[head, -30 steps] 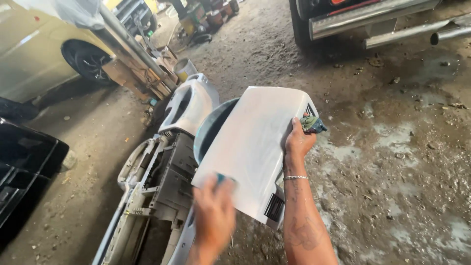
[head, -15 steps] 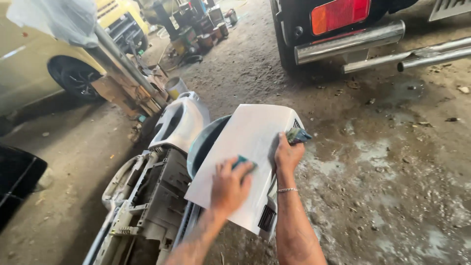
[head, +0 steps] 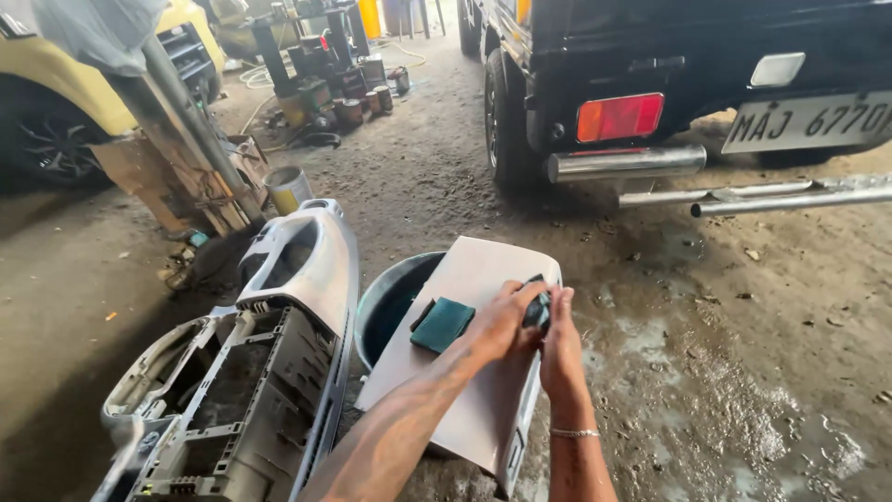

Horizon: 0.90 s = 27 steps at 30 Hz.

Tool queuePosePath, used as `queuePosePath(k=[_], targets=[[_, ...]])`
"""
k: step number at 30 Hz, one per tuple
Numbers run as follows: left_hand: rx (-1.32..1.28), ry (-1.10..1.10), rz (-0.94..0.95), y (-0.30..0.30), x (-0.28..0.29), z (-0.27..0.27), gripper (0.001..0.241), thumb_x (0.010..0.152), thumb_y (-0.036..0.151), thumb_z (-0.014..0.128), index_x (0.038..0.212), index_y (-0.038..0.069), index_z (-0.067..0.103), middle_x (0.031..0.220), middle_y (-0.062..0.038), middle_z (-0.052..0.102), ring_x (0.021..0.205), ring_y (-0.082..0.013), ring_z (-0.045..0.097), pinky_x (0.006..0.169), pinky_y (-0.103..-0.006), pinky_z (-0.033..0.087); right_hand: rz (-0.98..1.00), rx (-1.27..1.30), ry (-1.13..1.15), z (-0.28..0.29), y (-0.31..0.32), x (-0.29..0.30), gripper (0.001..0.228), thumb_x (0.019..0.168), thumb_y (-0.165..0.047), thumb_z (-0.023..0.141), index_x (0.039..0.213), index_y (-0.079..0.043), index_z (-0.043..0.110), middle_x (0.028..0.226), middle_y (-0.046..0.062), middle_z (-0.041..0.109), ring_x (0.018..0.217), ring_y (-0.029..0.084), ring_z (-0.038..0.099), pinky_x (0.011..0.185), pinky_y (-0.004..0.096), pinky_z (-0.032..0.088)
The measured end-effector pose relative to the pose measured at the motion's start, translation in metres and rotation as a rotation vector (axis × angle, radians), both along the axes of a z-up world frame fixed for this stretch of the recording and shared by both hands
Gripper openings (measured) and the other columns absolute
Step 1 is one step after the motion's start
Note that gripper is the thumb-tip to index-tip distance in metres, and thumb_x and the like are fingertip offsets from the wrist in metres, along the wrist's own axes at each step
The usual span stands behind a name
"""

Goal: The person scrubs a white plastic car part with a green sponge and a cloth, repeatedly dipping the sponge into a bucket of water. The part is held over the bucket while being cleaned in a workshop environment.

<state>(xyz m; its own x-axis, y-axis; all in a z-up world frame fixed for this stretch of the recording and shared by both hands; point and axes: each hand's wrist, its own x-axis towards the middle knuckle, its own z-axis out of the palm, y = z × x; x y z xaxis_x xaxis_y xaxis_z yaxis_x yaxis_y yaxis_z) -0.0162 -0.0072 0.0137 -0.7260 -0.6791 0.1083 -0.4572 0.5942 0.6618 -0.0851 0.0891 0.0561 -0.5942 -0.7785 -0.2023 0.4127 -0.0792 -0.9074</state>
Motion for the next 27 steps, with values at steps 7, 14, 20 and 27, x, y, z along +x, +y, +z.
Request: queuePosePath(k=[7, 14, 20, 27], targets=[[-0.466, 0.251, 0.241, -0.075, 0.055, 0.049, 0.036, 0.077, 0.012, 0.069, 0.112, 0.016, 0.070, 0.111, -0.014, 0.064, 0.100, -0.0410, 0.067, 0.089, -0.0497, 0.054, -0.043, 0.181, 0.681, -0.045, -0.007, 0.011, 0.071, 0.093, -0.065, 0.052, 0.153, -0.027, 0.045, 0.152, 0.012, 0.039, 0.141, 0.037, 0.033, 0.116, 0.057, 0.023], [-0.134, -0.698, 0.286, -0.124, 0.182, 0.023, 0.049, 0.082, 0.014, 0.058, 0.127, 0.029, 0.071, 0.137, -0.007, 0.065, 0.123, -0.0278, 0.065, 0.103, -0.0363, 0.052, 0.427, 0.436, 1.477, -0.010, -0.049, 0.080, 0.065, 0.084, -0.083, 0.043, 0.127, -0.039, 0.063, 0.116, 0.018, 0.049, 0.096, 0.051, 0.058, 0.076, 0.059, 0.054], [-0.184, -1.019, -0.065, -0.199, 0.143, -0.116, 0.031, 0.095, 0.015, 0.056, 0.120, 0.021, 0.074, 0.114, -0.010, 0.076, 0.105, -0.0311, 0.074, 0.079, -0.0503, 0.061, 0.471, 0.350, 1.735, -0.026, -0.083, 0.067, 0.031, 0.082, -0.037, 0.060, 0.103, -0.013, 0.058, 0.105, 0.022, 0.055, 0.099, 0.047, 0.052, 0.077, 0.058, 0.050], [-0.121, -0.954, -0.102, -0.188, 0.124, -0.084, 0.039, 0.090, 0.019, 0.055, 0.126, 0.019, 0.069, 0.125, -0.010, 0.070, 0.116, -0.0307, 0.068, 0.092, -0.0454, 0.056, 0.505, 0.348, 1.584, -0.029, -0.062, -0.027, 0.047, 0.082, -0.031, 0.068, 0.128, -0.021, 0.061, 0.134, 0.018, 0.057, 0.107, 0.043, 0.055, 0.087, 0.058, 0.052]])
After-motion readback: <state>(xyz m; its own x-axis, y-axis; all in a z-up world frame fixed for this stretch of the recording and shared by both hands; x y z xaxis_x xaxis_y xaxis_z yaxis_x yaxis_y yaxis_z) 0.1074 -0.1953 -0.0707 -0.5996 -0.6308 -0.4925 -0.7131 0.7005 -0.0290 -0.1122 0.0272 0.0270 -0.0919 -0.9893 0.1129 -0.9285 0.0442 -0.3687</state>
